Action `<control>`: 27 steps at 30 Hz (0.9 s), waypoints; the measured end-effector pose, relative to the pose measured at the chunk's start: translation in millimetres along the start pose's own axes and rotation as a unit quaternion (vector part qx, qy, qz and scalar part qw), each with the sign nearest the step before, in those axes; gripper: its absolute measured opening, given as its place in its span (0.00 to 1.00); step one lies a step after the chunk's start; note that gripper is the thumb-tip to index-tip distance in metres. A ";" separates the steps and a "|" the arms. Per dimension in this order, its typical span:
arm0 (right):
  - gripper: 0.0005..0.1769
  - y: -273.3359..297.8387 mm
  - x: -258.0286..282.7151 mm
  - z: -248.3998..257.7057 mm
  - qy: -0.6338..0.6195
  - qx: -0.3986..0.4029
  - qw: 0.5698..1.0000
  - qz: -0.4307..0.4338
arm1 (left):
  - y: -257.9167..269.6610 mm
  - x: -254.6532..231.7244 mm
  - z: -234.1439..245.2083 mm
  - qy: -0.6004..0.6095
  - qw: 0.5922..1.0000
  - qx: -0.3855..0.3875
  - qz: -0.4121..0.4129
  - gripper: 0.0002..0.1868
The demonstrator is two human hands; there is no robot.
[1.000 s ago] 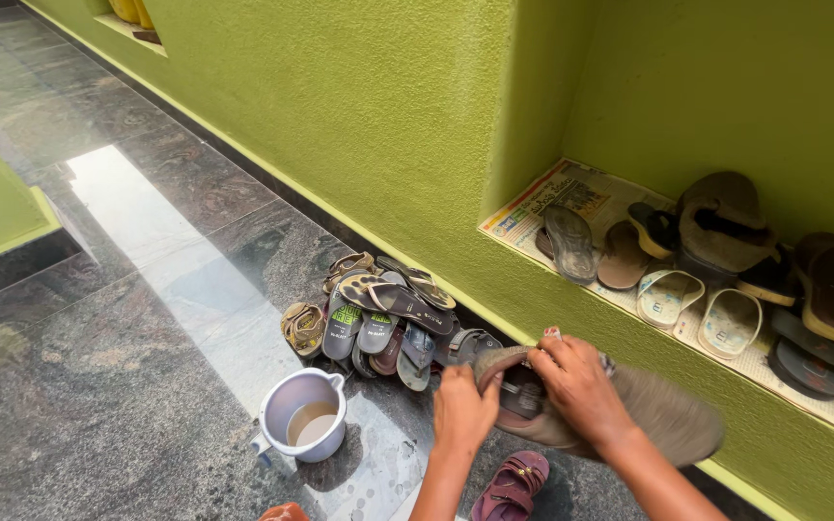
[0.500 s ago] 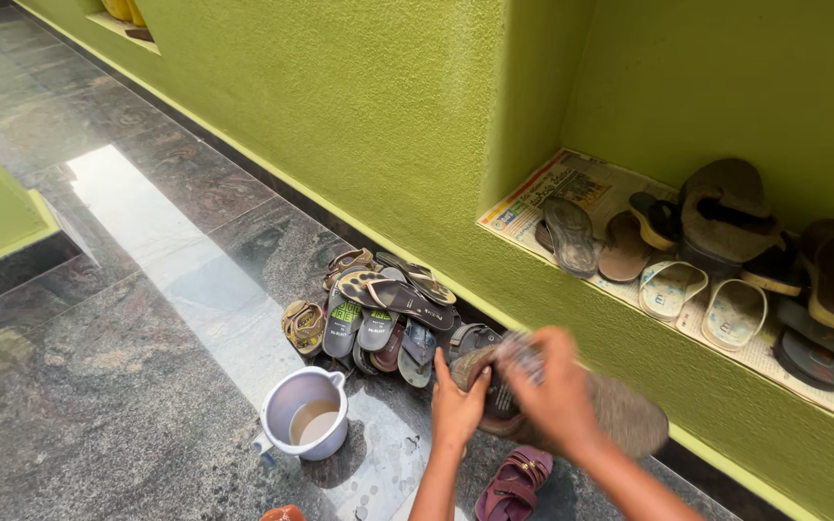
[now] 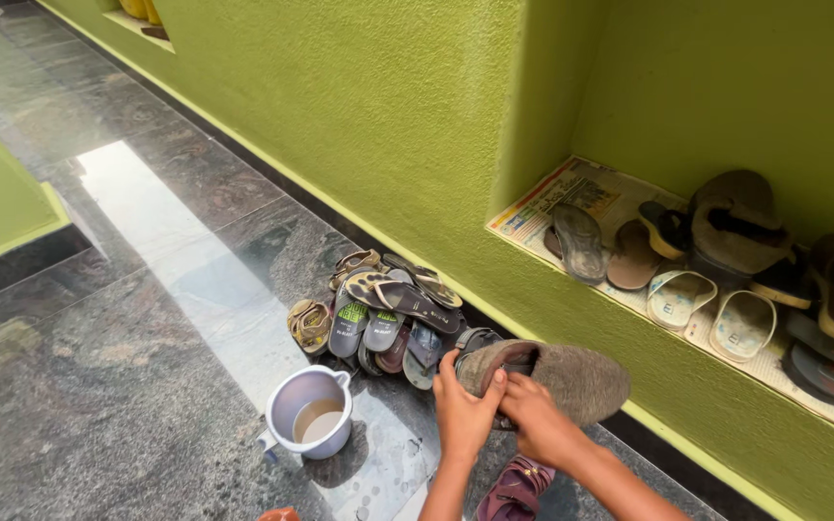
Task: The person sits on the floor and cleans several pairs of shoes using a wet cloth and a bucket of water. They scrub the soles and uppers of various sandals and slip-on shoes, then place the cleaned items onto a nearby shelf.
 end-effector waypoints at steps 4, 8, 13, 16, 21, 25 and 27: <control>0.25 1.4 -7.1 -6.9 0.005 0.058 0.997 -0.053 | 3.7 -14.7 9.9 -0.046 0.998 0.001 -0.042 0.47; 0.12 10.1 1.6 17.6 0.333 -0.003 0.936 -0.117 | 14.7 -48.4 6.0 -0.062 0.992 -0.040 -0.107 0.46; 0.11 28.8 1.1 65.1 0.208 -0.087 0.961 -0.160 | 36.2 -66.7 -2.6 -0.044 0.989 -0.057 -0.131 0.49; 0.24 53.3 -0.7 97.1 0.105 -0.178 0.962 -0.176 | 48.5 -71.8 -14.6 -0.030 0.985 -0.063 -0.161 0.50; 0.27 95.0 -1.3 140.7 -0.093 -0.334 0.919 -0.185 | 54.7 -69.8 -22.0 0.005 0.990 -0.049 -0.131 0.51; 0.29 108.6 -1.5 137.5 -0.087 -0.341 0.907 -0.232 | 58.5 -67.5 -27.8 0.033 0.987 -0.082 -0.135 0.50; 0.34 94.8 13.0 116.9 -0.040 -0.309 0.938 -0.155 | 60.8 -69.2 -36.6 0.040 0.984 -0.082 -0.153 0.50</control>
Point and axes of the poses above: each hand's wrist, its own y-axis away from the middle knuckle, its own z-axis out of the back of the hand, x = y × z, the point moved 6 cm from there along -y, towards the middle knuckle, and after that the axes turned 8 degrees about x, right-handed, at the moved point
